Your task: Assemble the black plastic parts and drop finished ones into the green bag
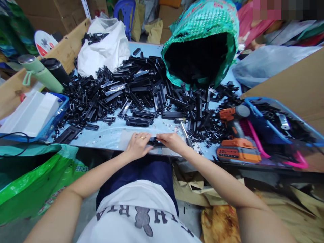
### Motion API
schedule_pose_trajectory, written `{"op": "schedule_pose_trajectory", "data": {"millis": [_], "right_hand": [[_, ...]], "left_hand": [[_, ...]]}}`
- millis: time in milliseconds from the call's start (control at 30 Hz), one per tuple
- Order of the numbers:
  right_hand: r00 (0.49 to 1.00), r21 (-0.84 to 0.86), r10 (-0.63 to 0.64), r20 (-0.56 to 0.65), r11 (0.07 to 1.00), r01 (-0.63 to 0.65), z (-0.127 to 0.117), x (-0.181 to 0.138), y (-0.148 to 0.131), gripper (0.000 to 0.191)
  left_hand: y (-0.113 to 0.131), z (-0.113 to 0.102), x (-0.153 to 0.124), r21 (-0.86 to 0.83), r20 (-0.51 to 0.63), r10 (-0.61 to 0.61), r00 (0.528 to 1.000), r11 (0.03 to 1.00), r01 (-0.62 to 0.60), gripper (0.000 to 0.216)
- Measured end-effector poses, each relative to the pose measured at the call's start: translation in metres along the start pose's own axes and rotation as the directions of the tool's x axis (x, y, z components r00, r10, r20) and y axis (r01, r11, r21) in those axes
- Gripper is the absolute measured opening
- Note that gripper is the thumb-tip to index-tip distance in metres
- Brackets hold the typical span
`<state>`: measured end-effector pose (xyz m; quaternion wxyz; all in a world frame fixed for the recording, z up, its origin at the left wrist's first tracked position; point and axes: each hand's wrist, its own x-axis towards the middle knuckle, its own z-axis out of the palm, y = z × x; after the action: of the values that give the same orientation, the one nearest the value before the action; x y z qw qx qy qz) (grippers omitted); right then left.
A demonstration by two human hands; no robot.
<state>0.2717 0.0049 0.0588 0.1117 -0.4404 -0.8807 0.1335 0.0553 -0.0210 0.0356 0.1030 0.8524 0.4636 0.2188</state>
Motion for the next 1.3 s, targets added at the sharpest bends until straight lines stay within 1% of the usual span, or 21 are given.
{"op": "schedule_pose_trajectory", "data": {"millis": [33,100,200,267,333,400,567,667,767,833,900,933,967,1033,1067,1133,1167,1200,1233,1267,1300], "right_hand": [[0.999,0.032,-0.029,-0.032,0.999,0.03,0.004,-0.003,0.003,0.021],[0.99,0.094,-0.083,-0.117,0.991,0.094,0.014,-0.011,0.008,0.026],[0.964,0.134,-0.117,-0.237,0.979,0.152,0.032,-0.028,0.015,0.042],[0.952,0.127,-0.145,-0.269,0.975,0.184,0.042,-0.037,0.023,0.045],[0.943,0.104,-0.193,-0.269,0.968,0.228,0.048,-0.04,0.031,0.043],[0.941,0.076,-0.239,-0.239,0.962,0.264,0.047,-0.038,0.038,0.043],[0.928,0.046,-0.367,-0.058,0.928,0.369,0.035,-0.026,0.046,0.042],[0.933,0.02,-0.358,-0.033,0.933,0.359,0.031,-0.026,0.046,0.042],[0.948,-0.132,-0.317,-0.002,0.94,0.314,0.029,-0.029,0.044,0.044],[0.977,-0.27,-0.212,-0.028,0.943,0.197,0.027,-0.032,0.041,0.047],[0.988,-0.343,-0.127,-0.089,0.935,0.09,0.02,-0.033,0.035,0.053],[0.986,-0.346,-0.125,-0.114,0.935,0.078,0.015,-0.034,0.03,0.055],[0.979,-0.329,-0.155,-0.13,0.938,0.105,0.007,-0.036,0.025,0.056],[0.95,-0.225,-0.278,-0.143,0.944,0.242,-0.011,-0.04,0.01,0.056],[0.927,-0.136,-0.345,-0.145,0.935,0.327,-0.02,-0.043,0.0,0.056],[0.867,0.112,-0.472,-0.157,0.864,0.491,-0.032,-0.047,-0.025,0.055],[0.829,0.256,-0.525,-0.193,0.788,0.559,-0.033,-0.048,-0.039,0.055],[0.786,0.385,-0.559,-0.266,0.686,0.618,-0.029,-0.048,-0.054,0.055],[0.746,0.481,-0.553,-0.371,0.573,0.663,-0.022,-0.046,-0.069,0.056],[0.713,0.535,-0.49,-0.502,0.472,0.701,-0.011,-0.042,-0.083,0.056],[0.69,0.556,-0.363,-0.627,0.411,0.722,0.001,-0.036,-0.096,0.056]], "left_hand": [[0.008,0.005,0.007,0.034,0.064,0.037,0.997,0.999,-0.039,0.051],[0.017,0.015,0.02,0.077,0.155,0.032,0.987,0.996,-0.044,0.056],[0.017,0.023,0.028,0.091,0.205,0.039,0.978,0.994,-0.059,0.052],[0.013,0.022,0.028,0.087,0.224,0.071,0.972,0.992,-0.093,0.047],[0.011,0.02,0.027,0.08,0.253,0.086,0.964,0.991,-0.11,0.042],[0.01,0.019,0.026,0.072,0.265,0.084,0.961,0.992,-0.107,0.041],[0.011,0.019,0.027,0.05,0.258,0.122,0.958,0.989,-0.14,0.042],[0.012,0.017,0.026,0.08,0.277,0.136,0.951,0.983,-0.164,0.043],[0.009,0.014,0.022,0.136,0.281,0.165,0.945,0.968,-0.21,0.048],[0.004,0.01,0.02,0.192,0.269,0.145,0.952,0.961,-0.2,0.047],[-0.002,0.005,0.018,0.219,0.261,0.094,0.961,0.964,-0.154,0.042],[-0.005,0.001,0.016,0.208,0.257,0.078,0.963,0.969,-0.134,0.042],[-0.007,-0.005,0.014,0.178,0.248,0.076,0.966,0.976,-0.123,0.046],[-0.005,-0.022,0.006,0.059,0.209,0.117,0.971,0.99,-0.132,0.054],[0.0,-0.032,-0.001,-0.037,0.181,0.159,0.971,0.987,-0.154,0.057],[0.018,-0.052,-0.016,-0.288,0.094,0.266,0.959,0.93,-0.23,0.06],[0.03,-0.06,-0.023,-0.421,0.017,0.311,0.95,0.864,-0.275,0.061],[0.042,-0.066,-0.029,-0.533,-0.082,0.347,0.934,0.777,-0.335,0.062],[0.054,-0.069,-0.034,-0.615,-0.198,0.349,0.916,0.684,-0.394,0.061],[0.065,-0.068,-0.037,-0.652,-0.314,0.319,0.894,0.612,-0.447,0.06],[0.072,-0.066,-0.039,-0.652,-0.421,0.274,0.865,0.572,-0.498,0.058]]}}
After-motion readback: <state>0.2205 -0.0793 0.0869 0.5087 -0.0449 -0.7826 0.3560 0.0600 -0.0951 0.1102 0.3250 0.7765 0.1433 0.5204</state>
